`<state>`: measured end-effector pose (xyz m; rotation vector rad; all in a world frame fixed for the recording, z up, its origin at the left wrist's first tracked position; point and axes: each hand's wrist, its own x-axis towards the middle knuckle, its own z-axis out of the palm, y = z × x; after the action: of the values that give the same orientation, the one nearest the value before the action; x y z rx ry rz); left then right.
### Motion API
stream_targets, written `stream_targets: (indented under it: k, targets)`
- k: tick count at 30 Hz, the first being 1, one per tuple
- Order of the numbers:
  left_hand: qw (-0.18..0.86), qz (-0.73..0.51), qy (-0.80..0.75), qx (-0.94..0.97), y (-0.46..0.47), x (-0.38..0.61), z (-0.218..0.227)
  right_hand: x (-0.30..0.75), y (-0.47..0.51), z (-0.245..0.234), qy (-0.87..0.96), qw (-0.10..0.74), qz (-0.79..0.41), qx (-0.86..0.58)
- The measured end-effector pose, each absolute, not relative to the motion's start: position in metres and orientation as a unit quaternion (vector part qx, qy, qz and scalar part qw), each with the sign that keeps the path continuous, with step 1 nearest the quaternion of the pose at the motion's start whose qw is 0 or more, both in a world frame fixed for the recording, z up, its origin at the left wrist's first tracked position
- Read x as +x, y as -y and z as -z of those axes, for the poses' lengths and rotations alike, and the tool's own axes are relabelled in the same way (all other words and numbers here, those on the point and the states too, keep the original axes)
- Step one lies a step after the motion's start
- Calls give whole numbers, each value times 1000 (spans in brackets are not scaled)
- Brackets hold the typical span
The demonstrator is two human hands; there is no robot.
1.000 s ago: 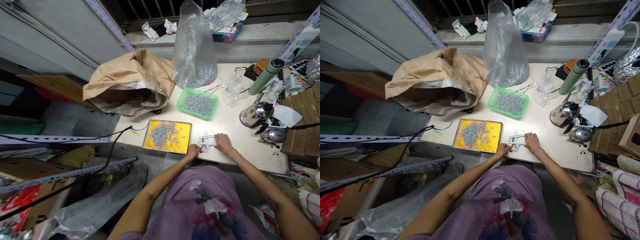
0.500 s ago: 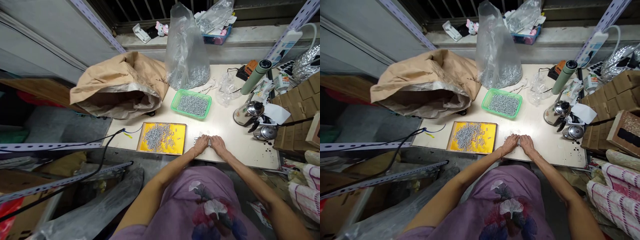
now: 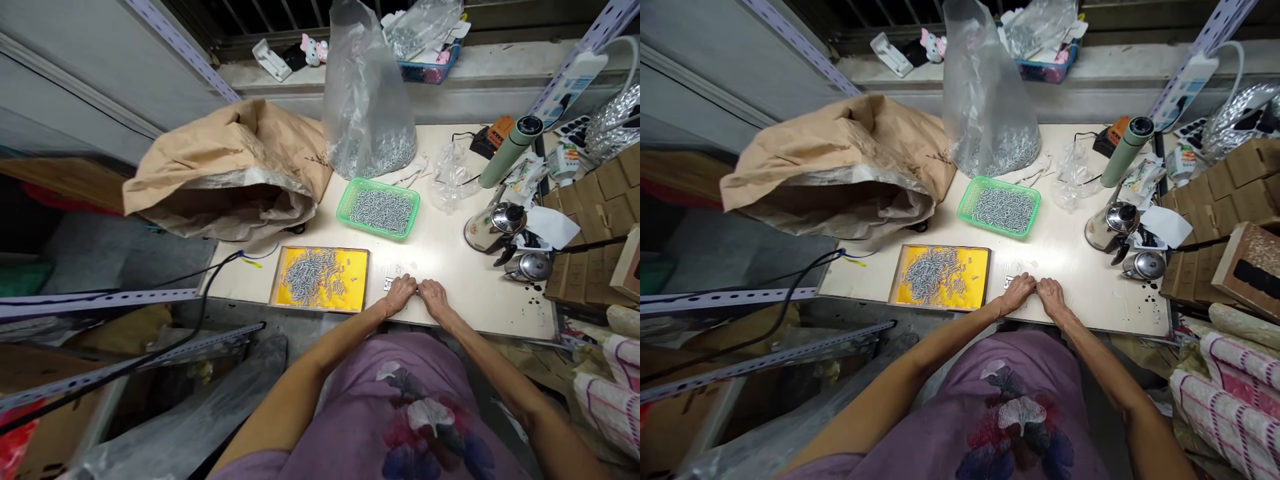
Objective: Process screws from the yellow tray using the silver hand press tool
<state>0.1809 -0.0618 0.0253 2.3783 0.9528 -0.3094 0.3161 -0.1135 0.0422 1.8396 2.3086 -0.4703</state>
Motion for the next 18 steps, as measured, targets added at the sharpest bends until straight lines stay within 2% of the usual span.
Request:
stream_targets:
  k: [8, 14, 18]
  targets:
    - [248, 95, -366, 892, 58, 185, -26, 318, 109, -51, -776, 75, 123, 614]
    - [194, 23, -377, 905, 80, 171, -24, 335, 96, -57, -791, 57, 138, 593]
    - [211, 3, -333, 919, 108, 157, -19, 344, 84, -55, -783, 76, 141, 601]
